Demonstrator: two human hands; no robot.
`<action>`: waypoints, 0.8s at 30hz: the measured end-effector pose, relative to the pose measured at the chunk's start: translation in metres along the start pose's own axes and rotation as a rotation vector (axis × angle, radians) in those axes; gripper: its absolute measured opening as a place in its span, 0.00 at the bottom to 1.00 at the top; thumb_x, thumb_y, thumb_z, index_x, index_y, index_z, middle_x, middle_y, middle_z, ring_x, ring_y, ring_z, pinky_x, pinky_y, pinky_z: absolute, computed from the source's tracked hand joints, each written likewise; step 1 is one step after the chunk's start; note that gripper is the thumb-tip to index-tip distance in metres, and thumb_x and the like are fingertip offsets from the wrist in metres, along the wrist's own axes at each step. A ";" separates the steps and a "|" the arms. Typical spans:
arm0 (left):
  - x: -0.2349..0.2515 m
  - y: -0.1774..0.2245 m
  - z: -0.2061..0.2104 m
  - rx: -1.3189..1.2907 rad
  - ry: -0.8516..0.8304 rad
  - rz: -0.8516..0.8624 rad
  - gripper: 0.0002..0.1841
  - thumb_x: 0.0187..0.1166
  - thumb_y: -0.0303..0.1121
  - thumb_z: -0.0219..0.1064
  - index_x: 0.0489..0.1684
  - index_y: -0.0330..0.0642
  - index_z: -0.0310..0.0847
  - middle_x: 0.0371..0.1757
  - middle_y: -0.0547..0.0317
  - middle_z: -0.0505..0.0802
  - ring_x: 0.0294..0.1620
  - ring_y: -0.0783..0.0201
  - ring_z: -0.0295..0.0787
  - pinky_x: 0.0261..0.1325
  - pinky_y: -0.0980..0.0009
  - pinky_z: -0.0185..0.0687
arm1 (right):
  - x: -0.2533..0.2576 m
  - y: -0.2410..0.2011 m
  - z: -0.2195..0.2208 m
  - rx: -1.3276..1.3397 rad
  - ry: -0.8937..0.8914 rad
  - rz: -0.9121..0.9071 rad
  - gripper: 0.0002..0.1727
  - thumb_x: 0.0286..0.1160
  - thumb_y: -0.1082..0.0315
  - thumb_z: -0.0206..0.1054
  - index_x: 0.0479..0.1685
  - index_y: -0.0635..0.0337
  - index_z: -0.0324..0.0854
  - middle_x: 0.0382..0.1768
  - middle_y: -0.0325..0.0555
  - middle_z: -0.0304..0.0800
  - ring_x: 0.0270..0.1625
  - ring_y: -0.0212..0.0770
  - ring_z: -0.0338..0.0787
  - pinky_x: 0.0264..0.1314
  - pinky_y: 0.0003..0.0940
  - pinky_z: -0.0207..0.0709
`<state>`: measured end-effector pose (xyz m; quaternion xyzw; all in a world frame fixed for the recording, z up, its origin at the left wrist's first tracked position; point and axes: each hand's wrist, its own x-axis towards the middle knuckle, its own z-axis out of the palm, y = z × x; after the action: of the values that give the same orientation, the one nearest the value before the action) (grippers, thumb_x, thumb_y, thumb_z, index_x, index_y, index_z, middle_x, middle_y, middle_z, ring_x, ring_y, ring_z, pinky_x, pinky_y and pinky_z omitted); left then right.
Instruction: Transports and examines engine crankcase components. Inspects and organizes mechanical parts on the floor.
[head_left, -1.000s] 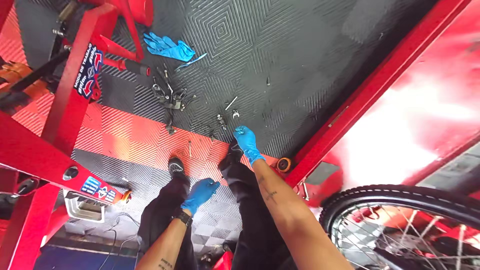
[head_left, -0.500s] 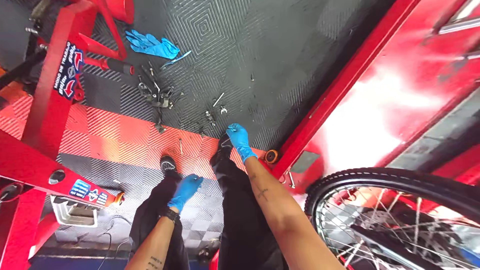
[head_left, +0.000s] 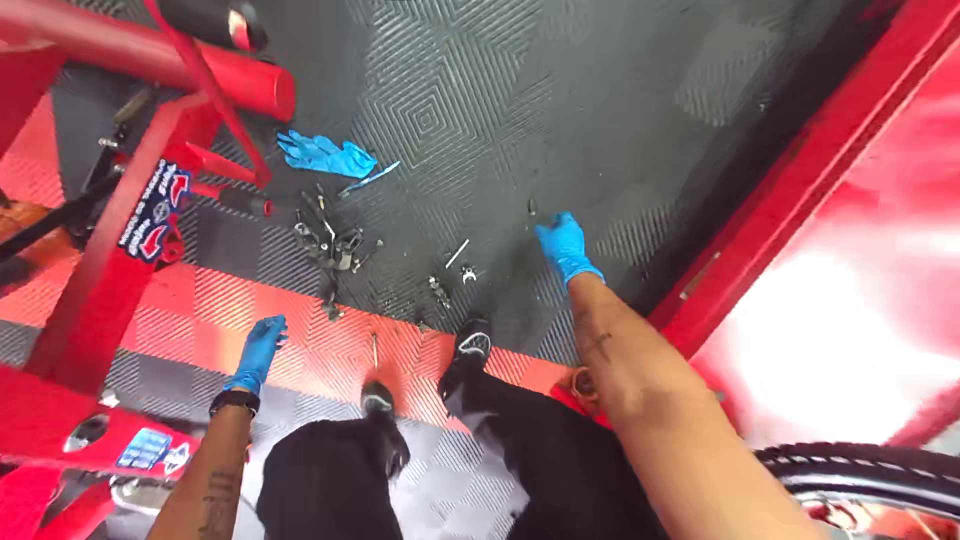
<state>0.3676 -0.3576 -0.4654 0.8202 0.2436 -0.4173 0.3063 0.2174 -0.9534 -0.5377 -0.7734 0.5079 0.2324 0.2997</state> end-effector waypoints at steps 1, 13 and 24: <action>0.030 -0.017 0.004 0.055 0.018 0.004 0.32 0.89 0.53 0.59 0.82 0.37 0.68 0.76 0.39 0.81 0.73 0.49 0.80 0.73 0.48 0.75 | 0.021 0.002 0.005 -0.017 0.016 -0.007 0.31 0.81 0.56 0.66 0.78 0.67 0.70 0.65 0.74 0.82 0.68 0.73 0.83 0.67 0.74 0.74; 0.162 -0.063 0.025 0.488 0.345 -0.037 0.64 0.64 0.58 0.82 0.95 0.34 0.41 0.93 0.24 0.49 0.81 0.20 0.66 0.73 0.34 0.75 | 0.074 -0.033 0.041 -0.282 0.122 -0.018 0.22 0.76 0.62 0.69 0.62 0.70 0.83 0.62 0.72 0.86 0.69 0.70 0.84 0.69 0.71 0.73; 0.164 -0.059 0.028 0.561 0.347 -0.096 0.65 0.64 0.60 0.81 0.96 0.37 0.39 0.93 0.28 0.51 0.79 0.24 0.72 0.69 0.39 0.81 | 0.036 -0.302 0.161 0.031 -0.014 -0.573 0.14 0.77 0.67 0.65 0.57 0.62 0.86 0.53 0.60 0.91 0.57 0.59 0.90 0.59 0.64 0.81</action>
<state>0.4014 -0.3131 -0.6325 0.9190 0.2061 -0.3360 0.0024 0.5015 -0.7719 -0.6072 -0.8791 0.2701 0.1356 0.3685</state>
